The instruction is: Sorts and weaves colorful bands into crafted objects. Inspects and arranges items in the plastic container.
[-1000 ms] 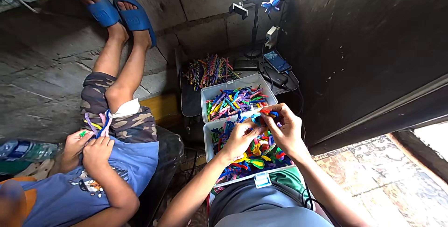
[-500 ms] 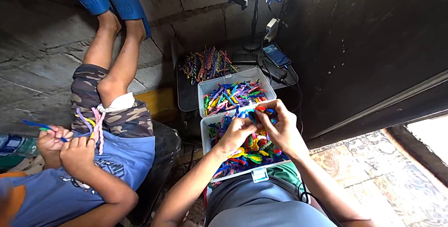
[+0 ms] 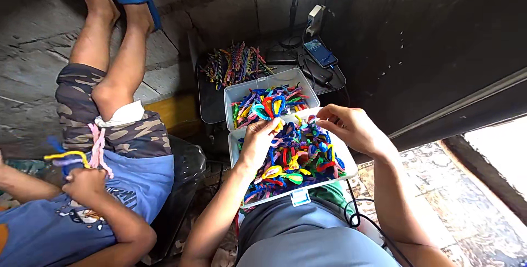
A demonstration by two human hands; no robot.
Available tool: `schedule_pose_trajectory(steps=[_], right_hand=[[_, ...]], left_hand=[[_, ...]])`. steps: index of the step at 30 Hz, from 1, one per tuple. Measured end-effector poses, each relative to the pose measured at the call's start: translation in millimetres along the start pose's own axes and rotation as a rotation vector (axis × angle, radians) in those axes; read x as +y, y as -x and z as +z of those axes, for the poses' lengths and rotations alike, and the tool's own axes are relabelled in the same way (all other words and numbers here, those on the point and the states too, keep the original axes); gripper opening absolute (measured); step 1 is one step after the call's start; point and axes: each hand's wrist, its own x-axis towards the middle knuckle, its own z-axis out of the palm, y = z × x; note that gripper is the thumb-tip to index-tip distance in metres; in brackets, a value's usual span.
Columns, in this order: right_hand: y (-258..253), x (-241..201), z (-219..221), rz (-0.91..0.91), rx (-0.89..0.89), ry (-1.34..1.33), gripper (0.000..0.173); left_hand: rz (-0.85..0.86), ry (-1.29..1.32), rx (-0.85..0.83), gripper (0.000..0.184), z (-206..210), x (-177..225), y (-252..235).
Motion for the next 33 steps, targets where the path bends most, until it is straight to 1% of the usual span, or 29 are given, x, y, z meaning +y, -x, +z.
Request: schedule_pose_trajectory(steps=[2, 4, 6, 8, 10, 11, 12, 13, 15, 16, 17, 18, 19, 20, 24, 26, 30, 32, 33], right_hand=[[1.6, 1.4, -1.1, 0.001, -0.052, 0.062, 0.013], [2.7, 0.5, -0.6, 0.006, -0.058, 0.103, 0.008], [3.7, -2.2, -1.0, 0.032, -0.072, 0.132, 0.004], [3.6, -4.0, -1.4, 0.069, -0.111, 0.158, 0.004], [2.8, -3.4, 0.6, 0.080, -0.122, 0.154, 0.005], [2.6, -2.8, 2.6, 0.055, -0.091, 0.133, 0.007], [2.0, -3.0, 5.1, 0.011, -0.037, 0.102, 0.013], [1.0, -6.0, 7.4, -0.034, 0.021, 0.060, 0.023], [-1.1, -15.3, 11.9, -0.152, 0.093, -0.039, 0.048], [-1.6, -19.5, 14.4, -0.230, 0.108, -0.090, 0.051], [-2.0, -23.2, 17.8, -0.313, 0.136, -0.127, 0.045], [-2.4, -26.2, 21.7, -0.380, 0.177, -0.145, 0.033], [-2.7, -27.5, 25.5, -0.421, 0.220, -0.136, 0.022], [-2.9, -27.7, 28.5, -0.441, 0.258, -0.106, 0.016], [-4.5, -22.6, 32.3, -0.417, 0.267, 0.036, 0.015], [-5.6, -20.6, 34.3, -0.395, 0.260, 0.051, 0.015], [-5.2, -16.3, 35.0, -0.297, 0.191, 0.109, 0.015], [-5.4, -12.6, 34.9, -0.224, 0.142, 0.156, 0.014], [-5.7, -11.4, 33.9, -0.181, 0.104, 0.160, 0.022]], left_hand=[[0.053, -0.060, -0.009, 0.035, -2.4, -0.8, 0.0], [0.155, -0.198, 0.014, 0.028, -4.7, -1.9, 1.2], [0.325, -0.379, 0.083, 0.020, -3.8, -4.5, 2.4], [0.489, -0.507, 0.087, 0.011, -3.5, -5.8, 4.4], [0.588, -0.578, 0.075, 0.013, -2.5, -7.4, 5.6], [0.614, -0.593, 0.055, 0.012, -3.1, -8.8, 5.6], [0.634, -0.605, 0.027, 0.011, -4.1, -10.5, 5.1], [0.646, -0.626, -0.009, 0.010, -5.4, -12.0, 4.6], [0.635, -0.663, -0.109, 0.011, -6.8, -14.6, 3.7], [0.601, -0.678, -0.156, 0.011, -6.4, -15.3, 4.1], [0.566, -0.688, -0.195, 0.010, -5.6, -16.3, 4.6], [0.534, -0.696, -0.224, 0.009, -5.0, -17.3, 5.0], [0.505, -0.705, -0.249, 0.009, -4.3, -18.1, 5.1], [0.476, -0.720, -0.272, 0.010, -3.4, -18.2, 5.4], [0.422, -0.815, -0.266, 0.022, -1.7, -14.7, 5.8], [0.423, -0.822, -0.223, 0.021, -1.7, -14.2, 4.8], [0.391, -0.715, -0.159, 0.025, -1.8, -12.5, 3.5], [0.349, -0.628, -0.146, 0.023, -1.0, -8.5, 2.6], [0.333, -0.593, -0.123, 0.020, -0.4, -7.6, 2.3]])
